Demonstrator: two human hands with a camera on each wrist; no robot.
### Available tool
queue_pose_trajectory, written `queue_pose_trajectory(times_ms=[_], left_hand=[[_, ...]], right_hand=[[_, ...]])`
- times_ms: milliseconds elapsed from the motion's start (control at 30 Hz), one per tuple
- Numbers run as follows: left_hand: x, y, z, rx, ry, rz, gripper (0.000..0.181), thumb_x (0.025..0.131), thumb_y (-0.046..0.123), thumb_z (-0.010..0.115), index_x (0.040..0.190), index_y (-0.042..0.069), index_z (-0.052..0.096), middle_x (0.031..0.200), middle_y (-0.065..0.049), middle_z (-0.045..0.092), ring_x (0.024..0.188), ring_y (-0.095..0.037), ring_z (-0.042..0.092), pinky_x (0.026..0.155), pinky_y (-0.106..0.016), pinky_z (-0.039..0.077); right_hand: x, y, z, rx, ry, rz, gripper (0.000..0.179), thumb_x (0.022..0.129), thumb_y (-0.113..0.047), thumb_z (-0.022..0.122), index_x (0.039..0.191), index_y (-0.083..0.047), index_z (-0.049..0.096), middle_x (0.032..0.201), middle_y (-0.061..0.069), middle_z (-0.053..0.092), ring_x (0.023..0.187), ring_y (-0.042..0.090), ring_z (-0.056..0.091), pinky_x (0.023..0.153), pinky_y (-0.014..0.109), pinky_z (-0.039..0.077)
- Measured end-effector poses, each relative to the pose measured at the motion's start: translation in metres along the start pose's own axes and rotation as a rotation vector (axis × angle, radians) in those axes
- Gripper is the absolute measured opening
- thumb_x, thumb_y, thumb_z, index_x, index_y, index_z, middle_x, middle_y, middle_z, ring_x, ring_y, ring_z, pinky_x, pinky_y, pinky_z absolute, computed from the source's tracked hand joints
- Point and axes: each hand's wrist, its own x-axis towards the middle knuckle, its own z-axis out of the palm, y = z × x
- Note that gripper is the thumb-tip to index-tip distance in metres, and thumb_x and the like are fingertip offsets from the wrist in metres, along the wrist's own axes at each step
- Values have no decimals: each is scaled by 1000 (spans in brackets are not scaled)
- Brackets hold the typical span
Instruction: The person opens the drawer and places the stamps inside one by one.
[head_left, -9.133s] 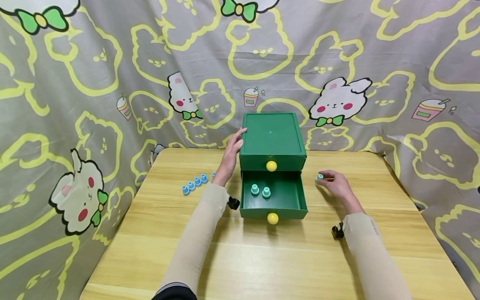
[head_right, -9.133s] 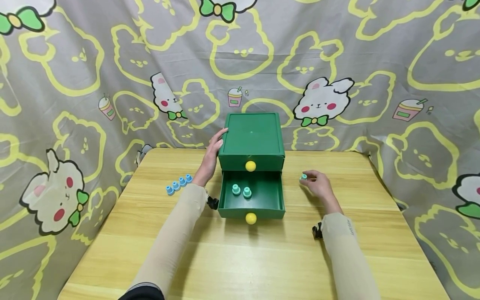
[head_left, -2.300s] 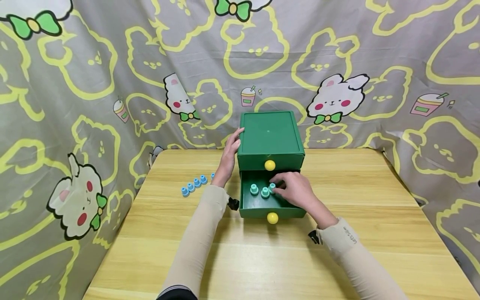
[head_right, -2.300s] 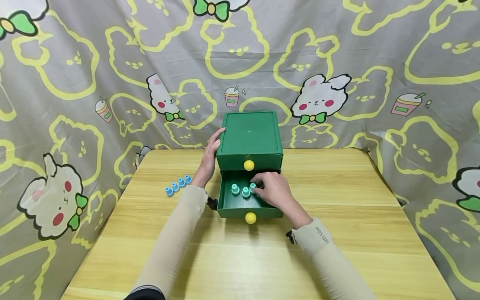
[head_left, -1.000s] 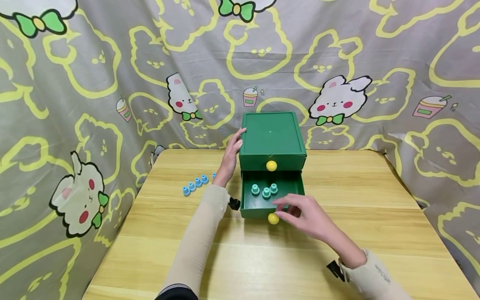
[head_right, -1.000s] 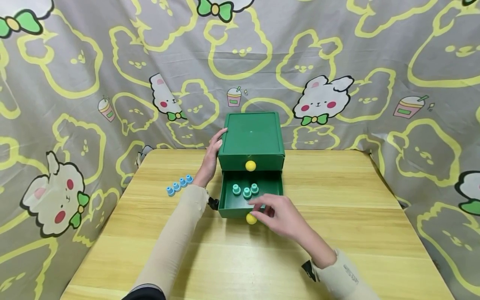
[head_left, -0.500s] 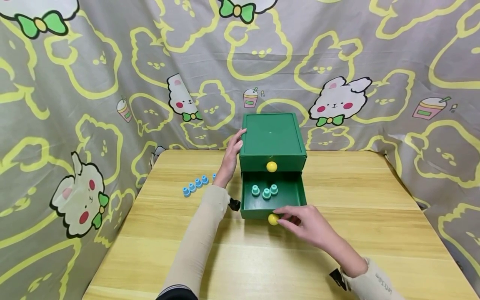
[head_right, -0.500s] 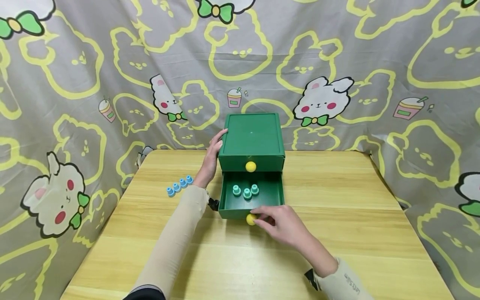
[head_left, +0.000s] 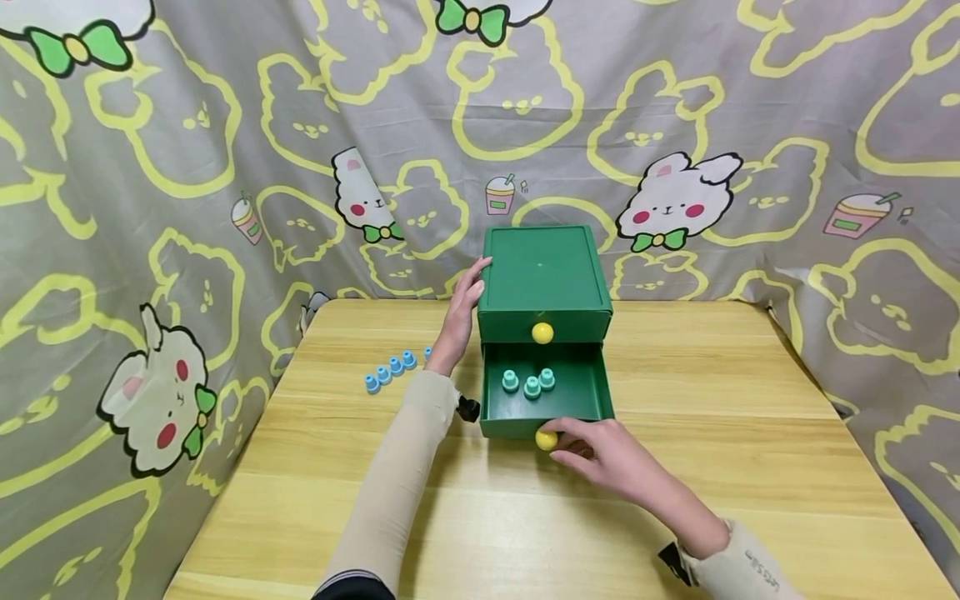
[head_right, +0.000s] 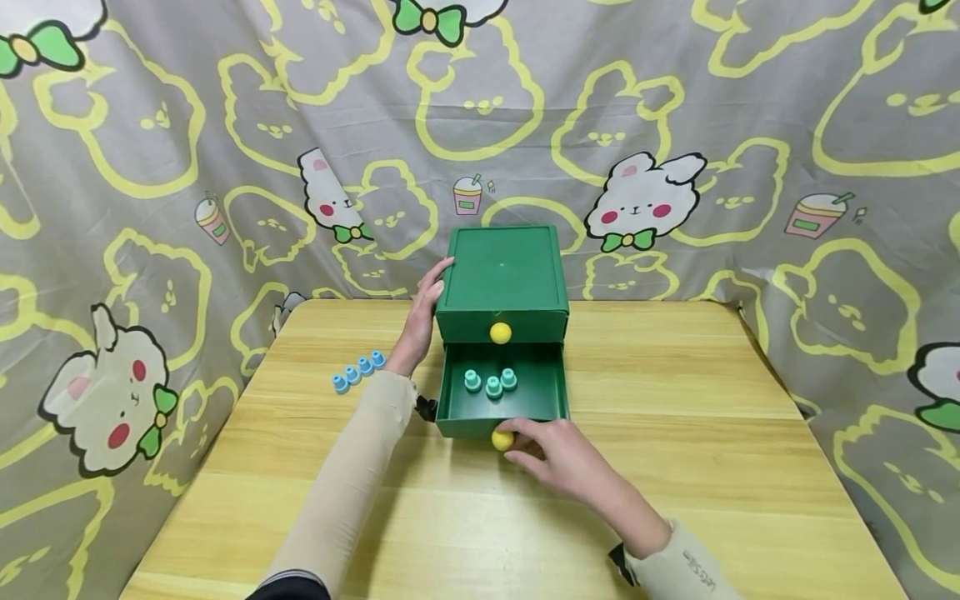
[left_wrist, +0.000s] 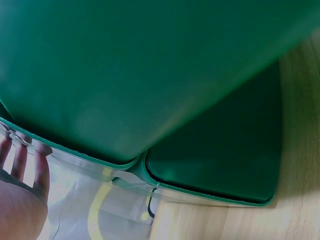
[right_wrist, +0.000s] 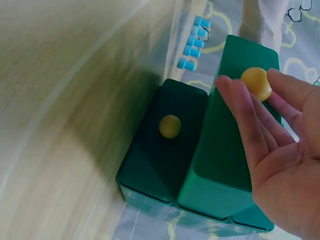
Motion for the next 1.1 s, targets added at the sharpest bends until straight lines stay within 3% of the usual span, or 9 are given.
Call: queue_pose_trajectory(times_ms=[367,1100], left_hand=[[-1,0,0,4,-2,-7,53,106,47,39,157,35,44,169,10,25,156,-21,24,125,-56,20],[-1,-1,-1,-5,1,-11,50,106,49,38,155,42,44,167,14,26,155,-19,25,125,-56,22]], right_hand=[[3,1,8,-25,86,-19,26,88,-7,81,112,-16,74,99,0,79,81,4,73,71,20,59],[5,0,9,-37,107,-9,25,87,-7,82,109,-16,75,98,0,79,80,3,73,71,20,59]])
